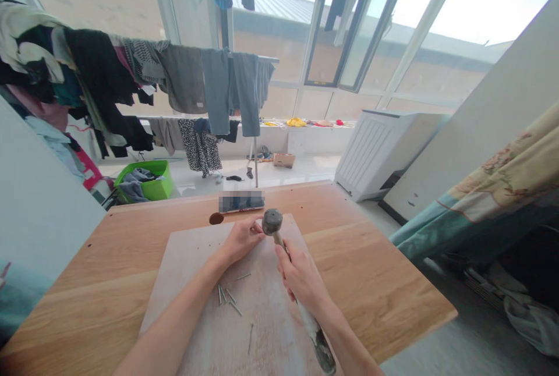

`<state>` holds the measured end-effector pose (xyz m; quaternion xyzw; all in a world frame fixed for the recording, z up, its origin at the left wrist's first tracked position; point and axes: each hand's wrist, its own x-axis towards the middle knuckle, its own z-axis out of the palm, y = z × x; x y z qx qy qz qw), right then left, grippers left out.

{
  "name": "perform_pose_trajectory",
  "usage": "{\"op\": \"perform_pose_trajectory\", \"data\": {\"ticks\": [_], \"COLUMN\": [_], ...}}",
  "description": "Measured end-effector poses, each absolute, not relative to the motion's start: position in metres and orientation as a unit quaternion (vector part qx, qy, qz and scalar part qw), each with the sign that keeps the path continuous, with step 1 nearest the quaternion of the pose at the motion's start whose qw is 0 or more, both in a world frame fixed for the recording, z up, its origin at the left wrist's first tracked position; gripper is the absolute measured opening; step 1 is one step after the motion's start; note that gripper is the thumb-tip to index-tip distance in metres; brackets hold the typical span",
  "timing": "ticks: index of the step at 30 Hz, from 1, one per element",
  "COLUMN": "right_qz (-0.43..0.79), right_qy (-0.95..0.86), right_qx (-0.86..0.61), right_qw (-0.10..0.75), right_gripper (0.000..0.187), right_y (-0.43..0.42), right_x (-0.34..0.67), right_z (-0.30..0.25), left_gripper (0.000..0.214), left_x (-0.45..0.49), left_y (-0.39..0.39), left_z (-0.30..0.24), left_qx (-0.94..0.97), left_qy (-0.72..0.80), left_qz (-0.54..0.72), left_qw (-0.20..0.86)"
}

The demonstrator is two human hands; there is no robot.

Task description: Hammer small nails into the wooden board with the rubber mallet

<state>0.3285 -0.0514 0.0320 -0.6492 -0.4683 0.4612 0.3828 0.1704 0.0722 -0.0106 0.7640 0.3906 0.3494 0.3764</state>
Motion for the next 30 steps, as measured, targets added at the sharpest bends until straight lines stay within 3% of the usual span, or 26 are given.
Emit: {"op": "perform_pose_trajectory", "data": {"ticks": [6,11,14,20,27,30], "right_qz": [0.438,0.4,0.383,0.408,0.38,0.366], "right_qy": [-0.501,-0.514,-0.521,-0.52,-0.511,-0.514], "right_qx": [-0.625,-0.602,-0.601,-0.626,-0.611,-0.611], "right_qw": [0.409,0.462,0.47,0.413,0.47,0.479], "right_gripper": [0.034,0.047,0.048,0.033,0.046,0.05], "right_y": [-0.051,-0.064,-0.069,-0.057,-0.062,-0.067], "right_x": [0.335,0.333,0.327,0.321,0.329,0.328], "right_z": [0.057,0.092,0.083,0.043,0.099,0.098], "left_gripper": [0.046,0.045,0.044,0.038,0.044,0.044], "left_x": [0.17,0.169,0.17,0.17,0.169,0.169], "left_y": [0.073,0.075,0.075,0.072,0.073,0.074], "left_z": [-0.013,-0.018,-0.019,-0.014,-0.018,-0.02], "left_qx": [0.764,0.766,0.767,0.772,0.772,0.771], "left_qy": [0.39,0.391,0.393,0.388,0.391,0.393], "left_qz": [0.352,0.35,0.353,0.353,0.35,0.35], "left_qw": [0.375,0.369,0.364,0.359,0.358,0.358]}}
